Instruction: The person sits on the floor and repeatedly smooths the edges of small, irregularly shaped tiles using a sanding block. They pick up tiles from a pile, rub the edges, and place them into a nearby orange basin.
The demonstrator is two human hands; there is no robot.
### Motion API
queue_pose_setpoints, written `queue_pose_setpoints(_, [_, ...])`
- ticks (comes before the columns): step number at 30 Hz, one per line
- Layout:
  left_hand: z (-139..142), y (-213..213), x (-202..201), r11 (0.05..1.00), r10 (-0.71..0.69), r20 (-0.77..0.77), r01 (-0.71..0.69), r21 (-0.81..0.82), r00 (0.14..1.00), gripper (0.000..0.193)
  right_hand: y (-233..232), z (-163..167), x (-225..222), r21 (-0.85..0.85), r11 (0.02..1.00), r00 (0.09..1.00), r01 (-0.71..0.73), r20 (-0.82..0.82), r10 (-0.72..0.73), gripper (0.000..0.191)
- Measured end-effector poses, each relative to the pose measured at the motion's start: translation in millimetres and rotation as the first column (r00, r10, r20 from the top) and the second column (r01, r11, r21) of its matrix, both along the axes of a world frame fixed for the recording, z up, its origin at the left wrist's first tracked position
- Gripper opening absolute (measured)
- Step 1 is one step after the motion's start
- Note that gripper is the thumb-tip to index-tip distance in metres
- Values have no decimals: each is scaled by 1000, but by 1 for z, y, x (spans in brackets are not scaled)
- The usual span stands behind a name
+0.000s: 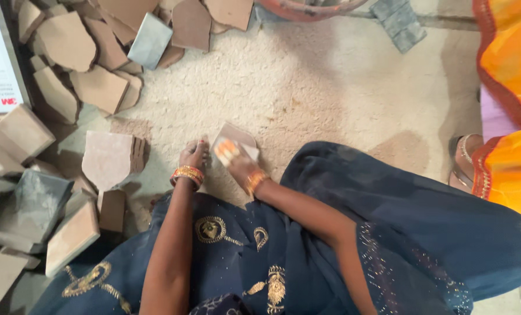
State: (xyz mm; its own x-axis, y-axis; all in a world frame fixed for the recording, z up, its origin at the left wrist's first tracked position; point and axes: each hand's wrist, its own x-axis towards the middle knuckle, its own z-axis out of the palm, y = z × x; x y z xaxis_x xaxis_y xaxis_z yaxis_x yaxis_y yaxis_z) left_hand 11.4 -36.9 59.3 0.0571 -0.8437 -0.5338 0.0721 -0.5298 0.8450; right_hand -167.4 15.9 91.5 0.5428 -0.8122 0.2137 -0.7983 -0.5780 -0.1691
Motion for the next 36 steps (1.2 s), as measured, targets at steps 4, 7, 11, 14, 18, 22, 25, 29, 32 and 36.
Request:
queue_pose_setpoints(4, [8, -9, -1, 995, -98, 145, 99, 1, 985, 33, 38, -3, -53, -13, 998, 998, -62, 7, 62, 60])
queue_pose_setpoints(7, [16, -17, -11, 951, -155, 454, 257, -172, 877, 37, 18, -6, -70, 91, 996, 1000, 6, -4, -6, 57])
queue_pose_setpoints(11, [24, -25, -28, 935, -127, 614, 300, -187, 779, 43, -31, -2, -53, 25, 996, 996, 81, 41, -81, 45])
queue_pose_setpoints(14, [25, -25, -32, 957, -183, 477, 266, -112, 860, 42, -59, 12, -37, 144, 970, 970, 194, -177, -167, 40])
queue_pose_setpoints(18, [24, -26, -33, 966, -205, 89, 187, 176, 975, 44, -71, 23, -43, -159, 974, 973, 163, 187, -132, 48])
queue_pose_setpoints(22, [32, -28, -36, 681, -580, 459, 709, -180, 673, 54, -75, 27, -51, 320, 925, 971, 204, 55, -233, 36])
queue_pose_setpoints(25, [52, -26, -48, 847, -522, 97, 528, -61, 848, 48, -87, 35, -53, 493, 842, 945, 218, 107, -308, 30])
queue_pose_setpoints(29, [77, -33, -57, 861, -394, 324, 468, -197, 860, 42, -106, 58, -56, 366, 911, 878, 191, 352, -325, 39])
queue_pose_setpoints(32, [75, -39, -54, 840, -316, 667, 526, -135, 675, 43, -97, 76, -53, 389, 908, 892, 158, 339, -300, 34])
queue_pose_setpoints(36, [46, -38, -54, 818, -353, 628, 555, -154, 694, 32, -57, 73, -27, 5, 997, 880, -76, 471, 65, 57])
